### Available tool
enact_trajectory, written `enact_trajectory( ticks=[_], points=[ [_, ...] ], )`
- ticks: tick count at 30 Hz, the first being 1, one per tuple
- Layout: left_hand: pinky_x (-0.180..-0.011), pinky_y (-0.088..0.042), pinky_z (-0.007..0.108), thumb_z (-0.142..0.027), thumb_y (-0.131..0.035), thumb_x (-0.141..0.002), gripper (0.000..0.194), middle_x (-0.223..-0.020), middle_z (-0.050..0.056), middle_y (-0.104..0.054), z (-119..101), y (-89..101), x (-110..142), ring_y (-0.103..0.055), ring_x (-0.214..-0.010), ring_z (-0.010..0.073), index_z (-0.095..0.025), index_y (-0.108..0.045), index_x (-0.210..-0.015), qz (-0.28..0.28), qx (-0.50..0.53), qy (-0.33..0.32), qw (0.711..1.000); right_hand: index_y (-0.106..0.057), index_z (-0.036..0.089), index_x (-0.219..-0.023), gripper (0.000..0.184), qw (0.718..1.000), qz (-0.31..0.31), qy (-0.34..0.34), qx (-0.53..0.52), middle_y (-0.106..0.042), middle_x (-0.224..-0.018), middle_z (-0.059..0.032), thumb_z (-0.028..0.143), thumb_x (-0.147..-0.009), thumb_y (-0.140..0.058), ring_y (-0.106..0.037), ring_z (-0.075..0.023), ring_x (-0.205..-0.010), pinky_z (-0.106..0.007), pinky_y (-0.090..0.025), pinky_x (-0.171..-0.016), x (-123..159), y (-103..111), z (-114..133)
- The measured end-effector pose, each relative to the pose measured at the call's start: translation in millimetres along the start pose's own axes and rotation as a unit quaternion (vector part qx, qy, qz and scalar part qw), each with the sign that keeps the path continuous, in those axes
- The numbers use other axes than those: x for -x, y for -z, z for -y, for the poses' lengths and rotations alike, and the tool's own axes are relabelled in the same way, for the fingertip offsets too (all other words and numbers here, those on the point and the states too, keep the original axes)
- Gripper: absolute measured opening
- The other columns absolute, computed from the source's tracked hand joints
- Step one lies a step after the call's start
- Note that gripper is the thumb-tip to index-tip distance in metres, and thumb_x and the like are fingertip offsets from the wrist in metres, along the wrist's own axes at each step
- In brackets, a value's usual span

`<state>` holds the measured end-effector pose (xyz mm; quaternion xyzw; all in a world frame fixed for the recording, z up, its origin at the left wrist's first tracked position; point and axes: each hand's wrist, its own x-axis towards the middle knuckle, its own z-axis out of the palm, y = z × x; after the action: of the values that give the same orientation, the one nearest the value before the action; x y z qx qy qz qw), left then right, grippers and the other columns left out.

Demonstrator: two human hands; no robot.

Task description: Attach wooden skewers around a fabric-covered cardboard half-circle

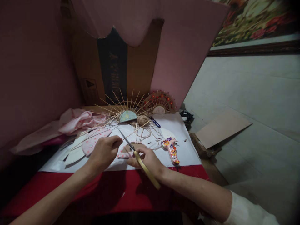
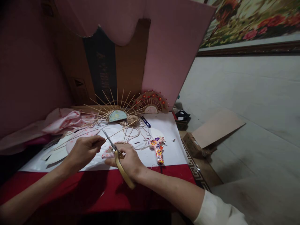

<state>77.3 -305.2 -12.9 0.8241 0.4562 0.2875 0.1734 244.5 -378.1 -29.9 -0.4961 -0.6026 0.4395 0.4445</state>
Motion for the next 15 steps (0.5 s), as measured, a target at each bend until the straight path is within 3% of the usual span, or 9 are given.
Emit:
enact_trajectory(
  ticks=[3,5,9,12,15],
  points=[
    [-0.056,-0.036,0.023,-0.017,-0.046,-0.075,0.02,-0.061,0.002,-0.064,-0.9,1.7,2.0,-0.053,-0.056,0.0129,-0.015,-0.066,-0.073,-0.013,0.003,-0.006,1.0,-0.065,0.017,-0.078,0.028,0.999,-0.024,0.037,-0.003,-0.063,-0.09,-0.0034,0.039,-0.063,-0.074,-0.059,-0.0173,-0.086,-0.027,-0.047,-0.072,-0.1,-2.5,-1.4],
    [-0.055,-0.035,0.023,-0.017,-0.045,-0.076,0.021,-0.059,0.002,-0.062,-4.8,6.9,3.2,-0.052,-0.055,0.0125,-0.015,-0.065,-0.071,-0.019,-0.014,-0.02,1.0,-0.064,0.015,-0.077,0.029,1.0,-0.014,0.024,-0.012,-0.063,-0.087,-0.003,0.037,-0.062,-0.075,-0.059,-0.016,-0.082,-0.026,-0.047,-0.071,-0.1,-2.1,4.1],
    [-0.054,-0.034,0.023,-0.016,-0.044,-0.078,0.022,-0.057,0.002,-0.06,-24.3,29.9,3.4,-0.049,-0.053,0.0123,-0.015,-0.064,-0.069,-0.066,-0.054,-0.061,0.995,-0.057,0.015,-0.072,0.034,0.997,0.0,-0.051,-0.063,-0.058,-0.065,0.0018,0.037,-0.057,-0.078,-0.055,-0.01,-0.058,-0.022,-0.045,-0.056,2.9,3.7,32.7],
    [-0.058,-0.035,0.025,-0.017,-0.044,-0.079,0.022,-0.06,0.003,-0.062,-37.5,41.4,4.2,-0.052,-0.056,0.0135,-0.015,-0.066,-0.074,-0.114,-0.08,-0.099,0.985,-0.055,0.016,-0.073,0.033,0.997,-0.007,-0.05,-0.067,-0.054,-0.059,0.0041,0.036,-0.059,-0.077,-0.048,-0.0068,-0.048,-0.02,-0.04,-0.047,8.7,5.5,46.6],
    [-0.058,-0.035,0.026,-0.016,-0.044,-0.079,0.024,-0.058,0.003,-0.062,-36.7,34.0,8.0,-0.052,-0.055,0.0143,-0.017,-0.065,-0.068,-0.081,-0.123,-0.079,0.986,-0.057,0.017,-0.073,0.031,0.996,-0.001,-0.041,-0.075,-0.05,-0.055,0.0043,0.043,-0.064,-0.072,-0.046,-0.0077,-0.046,-0.02,-0.037,-0.042,15.4,1.4,36.5]
  ],
)
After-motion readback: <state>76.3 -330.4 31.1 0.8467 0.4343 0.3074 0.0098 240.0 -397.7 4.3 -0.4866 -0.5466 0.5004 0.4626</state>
